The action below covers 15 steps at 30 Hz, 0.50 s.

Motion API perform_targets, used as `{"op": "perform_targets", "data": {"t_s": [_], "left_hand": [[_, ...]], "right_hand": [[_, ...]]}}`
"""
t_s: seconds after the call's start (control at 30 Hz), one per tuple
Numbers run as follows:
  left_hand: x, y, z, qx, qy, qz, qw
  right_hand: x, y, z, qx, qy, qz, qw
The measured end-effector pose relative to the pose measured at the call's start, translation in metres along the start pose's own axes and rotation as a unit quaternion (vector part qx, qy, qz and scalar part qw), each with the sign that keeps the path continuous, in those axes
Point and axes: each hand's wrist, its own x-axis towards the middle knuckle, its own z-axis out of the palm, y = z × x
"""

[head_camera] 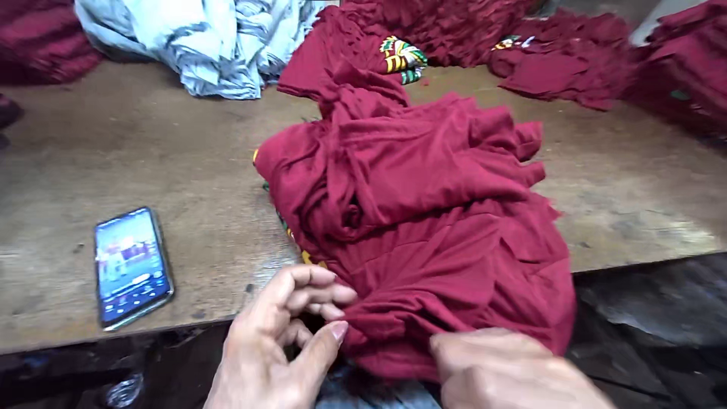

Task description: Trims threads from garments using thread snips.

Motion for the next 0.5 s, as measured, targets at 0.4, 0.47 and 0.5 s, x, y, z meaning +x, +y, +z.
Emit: {"op": "perform_targets", "data": {"t_s": [0.4, 0.47, 0.5], "left_hand": [[-0.029, -0.029, -0.21, 0.347, 0.186, 0.011, 0.919], [-0.022, -0.038, -0.225, 0.383, 0.191, -0.045, 0.903], [-0.016, -0.043, -0.229, 0.391, 0.188, -0.063, 0.899]], "right_hand": [[0.008, 0.049, -0.015, -0.219, 0.034, 0.119, 0.968], [0.004, 0.054, -0.018, -0.208, 0.019, 0.131, 0.969], [0.003, 0.058, -0.02, -0.2, 0.018, 0.132, 0.971]]}}
